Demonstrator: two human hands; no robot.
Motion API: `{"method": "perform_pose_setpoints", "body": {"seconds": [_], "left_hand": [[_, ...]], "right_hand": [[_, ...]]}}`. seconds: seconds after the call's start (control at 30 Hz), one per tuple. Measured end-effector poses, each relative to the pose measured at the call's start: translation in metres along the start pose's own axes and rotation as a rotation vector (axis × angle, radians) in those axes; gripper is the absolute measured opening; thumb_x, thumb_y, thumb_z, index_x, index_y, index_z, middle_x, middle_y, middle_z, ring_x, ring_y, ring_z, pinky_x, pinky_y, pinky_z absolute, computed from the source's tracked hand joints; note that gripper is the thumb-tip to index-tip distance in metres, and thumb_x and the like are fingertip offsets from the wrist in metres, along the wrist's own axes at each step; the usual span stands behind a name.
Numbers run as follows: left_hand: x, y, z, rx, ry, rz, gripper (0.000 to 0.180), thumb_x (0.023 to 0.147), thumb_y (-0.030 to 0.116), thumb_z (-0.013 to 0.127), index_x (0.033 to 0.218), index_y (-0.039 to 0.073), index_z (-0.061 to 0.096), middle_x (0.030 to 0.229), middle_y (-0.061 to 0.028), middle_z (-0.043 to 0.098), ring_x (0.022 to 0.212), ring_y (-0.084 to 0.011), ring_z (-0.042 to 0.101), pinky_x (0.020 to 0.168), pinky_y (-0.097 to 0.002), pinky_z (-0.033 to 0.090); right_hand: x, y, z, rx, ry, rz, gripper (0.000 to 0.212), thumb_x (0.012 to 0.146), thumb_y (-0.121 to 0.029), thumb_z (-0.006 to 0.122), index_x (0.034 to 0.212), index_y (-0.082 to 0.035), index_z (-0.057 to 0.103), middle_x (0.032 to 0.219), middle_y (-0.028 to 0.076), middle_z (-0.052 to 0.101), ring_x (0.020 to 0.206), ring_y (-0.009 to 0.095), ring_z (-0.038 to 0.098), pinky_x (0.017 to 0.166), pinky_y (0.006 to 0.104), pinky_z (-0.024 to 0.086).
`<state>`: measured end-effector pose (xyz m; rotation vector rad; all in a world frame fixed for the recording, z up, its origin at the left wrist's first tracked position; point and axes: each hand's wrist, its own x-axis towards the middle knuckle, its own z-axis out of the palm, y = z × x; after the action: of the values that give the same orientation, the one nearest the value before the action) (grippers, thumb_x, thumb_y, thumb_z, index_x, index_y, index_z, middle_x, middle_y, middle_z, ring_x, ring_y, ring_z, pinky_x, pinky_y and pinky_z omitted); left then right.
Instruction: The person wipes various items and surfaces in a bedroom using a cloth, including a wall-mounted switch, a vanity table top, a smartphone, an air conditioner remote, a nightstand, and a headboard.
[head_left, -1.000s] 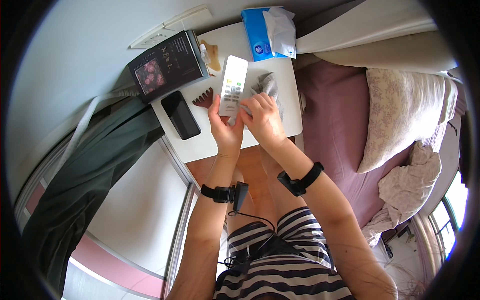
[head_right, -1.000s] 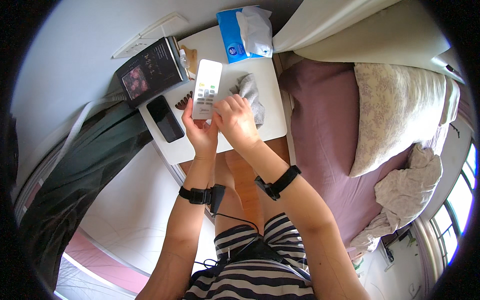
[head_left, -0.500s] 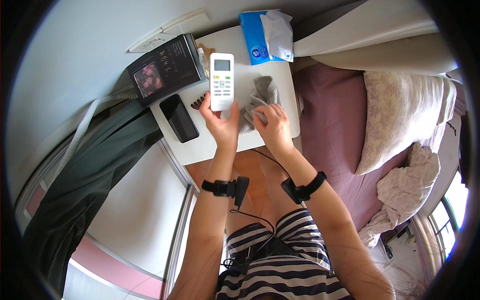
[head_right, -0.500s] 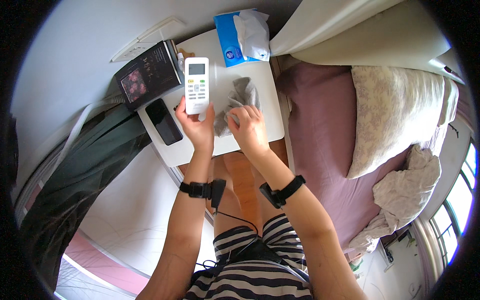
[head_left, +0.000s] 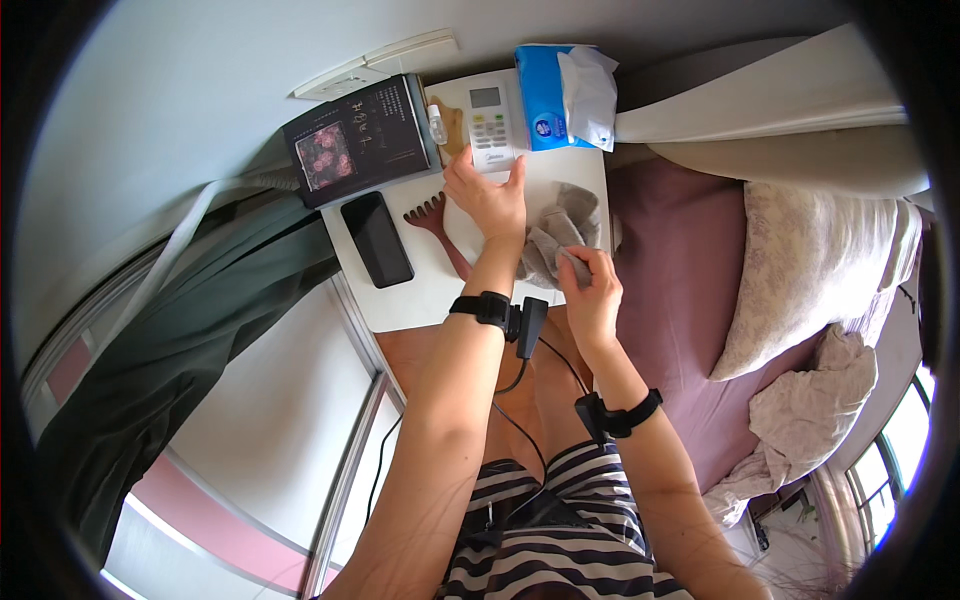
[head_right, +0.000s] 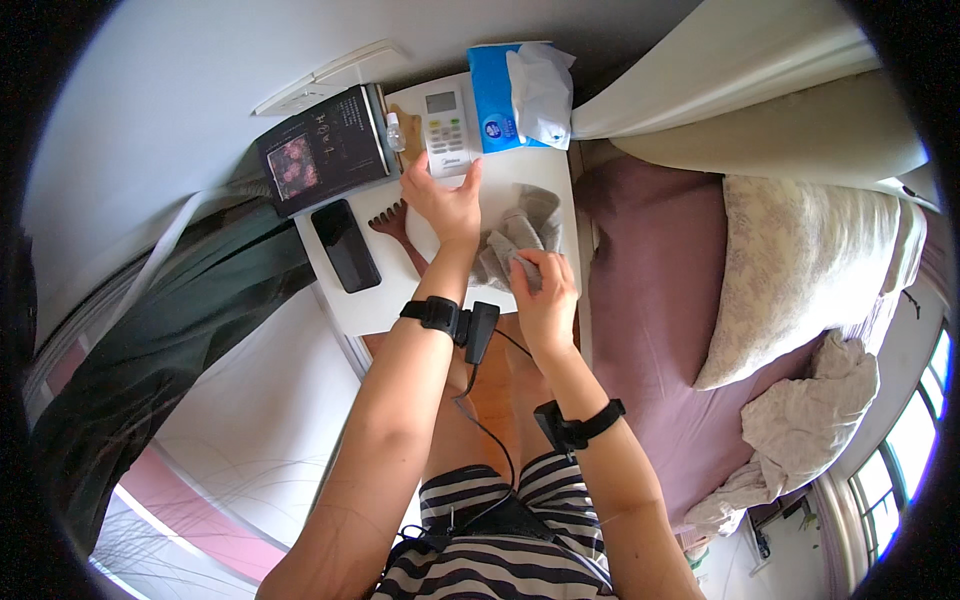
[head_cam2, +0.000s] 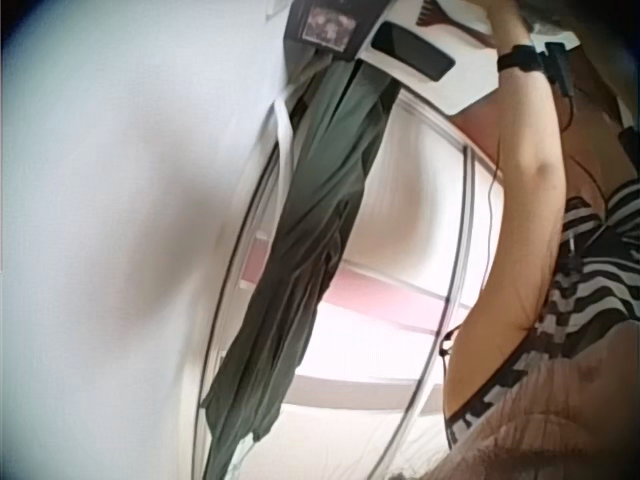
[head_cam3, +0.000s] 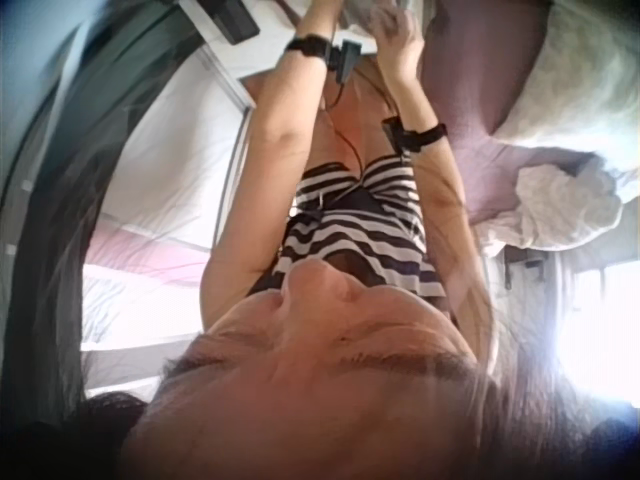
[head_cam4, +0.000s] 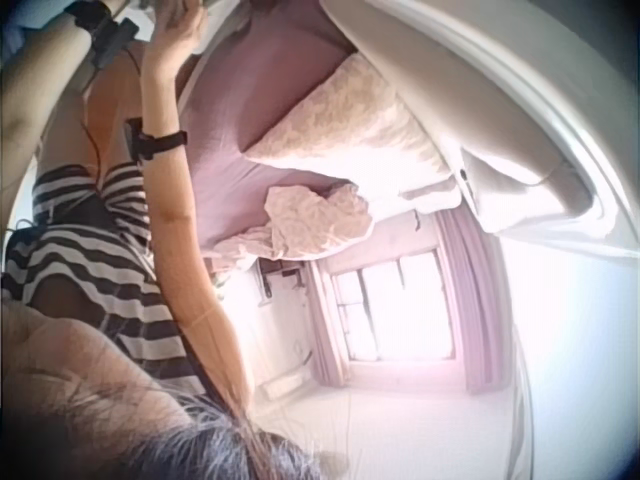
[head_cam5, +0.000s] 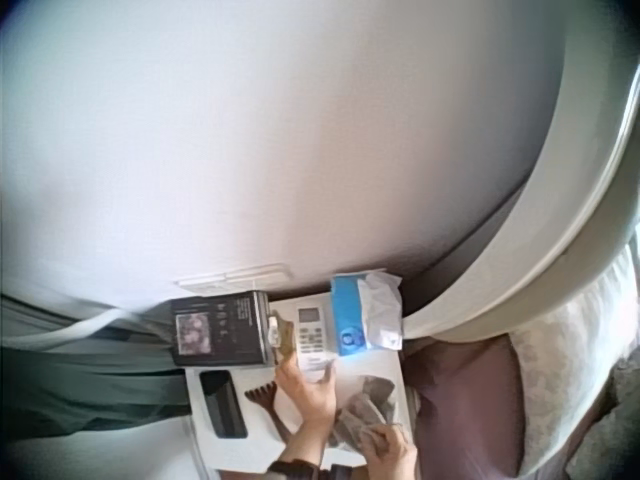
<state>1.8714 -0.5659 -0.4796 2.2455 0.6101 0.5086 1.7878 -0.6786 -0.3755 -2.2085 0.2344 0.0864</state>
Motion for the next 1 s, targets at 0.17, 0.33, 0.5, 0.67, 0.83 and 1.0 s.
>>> {"method": "perform_pose_setpoints", "body": {"seconds": [0.17,0.33,0.5,0.67,0.83,1.0], "left_hand": [[0.001,0.002,-0.017,0.027,-0.057,0.026,0.067,0.064,0.026,0.08,0.115,0.004,0.043,0.106,-0.0171,0.047,0.102,-0.0345,0.042,0.088,-0.0427,0.033],[-0.015,-0.011,-0.091,-0.323,-0.853,0.12,0.046,0.073,-0.006,0.057,0.117,0.005,0.048,0.122,-0.0115,0.047,0.113,-0.0277,0.044,0.092,-0.0346,0.039],[-0.043,0.0,-0.157,-0.479,-1.193,0.084,0.051,0.07,-0.013,0.056,0.117,0.006,0.05,0.124,-0.0098,0.046,0.117,-0.0284,0.044,0.101,-0.0361,0.035],[-0.024,0.009,-0.195,-0.619,-1.229,-0.123,0.038,0.073,-0.004,0.062,0.108,0.004,0.051,0.12,-0.0111,0.048,0.111,-0.0254,0.048,0.091,-0.0314,0.041],[0.013,0.015,-0.218,-0.651,-1.185,-0.198,0.028,0.084,0.003,0.058,0.11,0.001,0.048,0.119,-0.0087,0.045,0.106,-0.0166,0.048,0.087,-0.0283,0.042],[0.07,-0.027,-0.23,-0.648,-0.926,-0.119,0.04,0.084,0.007,0.06,0.121,0.003,0.045,0.128,-0.0104,0.042,0.114,-0.02,0.045,0.091,-0.03,0.042]], "right_hand": [[-0.004,-0.008,-0.013,0.014,-0.006,0.125,0.012,0.081,-0.007,0.062,0.089,-0.002,0.055,0.079,0.012,0.06,0.072,0.028,0.058,0.065,0.0346,0.047],[-0.006,-0.027,-0.033,0.213,-0.119,0.335,0.015,0.087,-0.012,0.058,0.094,-0.002,0.05,0.074,0.008,0.06,0.065,0.012,0.056,0.06,0.026,0.046],[-0.002,-0.047,-0.038,0.658,-0.279,0.672,0.015,0.088,-0.012,0.057,0.095,-0.002,0.05,0.073,0.005,0.059,0.065,0.007,0.053,0.058,0.0217,0.043],[0.0,-0.014,-0.025,0.377,-0.299,0.526,0.029,0.086,-0.016,0.06,0.107,0.001,0.049,0.091,0.011,0.061,0.076,0.013,0.056,0.064,0.024,0.047],[-0.028,-0.07,0.01,0.531,-0.552,0.166,0.07,0.073,-0.017,0.074,0.132,-0.007,0.039,0.122,0.016,0.05,0.11,0.028,0.051,0.085,0.0354,0.047],[-0.01,-0.106,0.061,0.21,-0.366,0.122,0.061,0.072,-0.018,0.072,0.126,-0.008,0.045,0.104,0.021,0.059,0.095,0.036,0.059,0.08,0.0375,0.048]]}}
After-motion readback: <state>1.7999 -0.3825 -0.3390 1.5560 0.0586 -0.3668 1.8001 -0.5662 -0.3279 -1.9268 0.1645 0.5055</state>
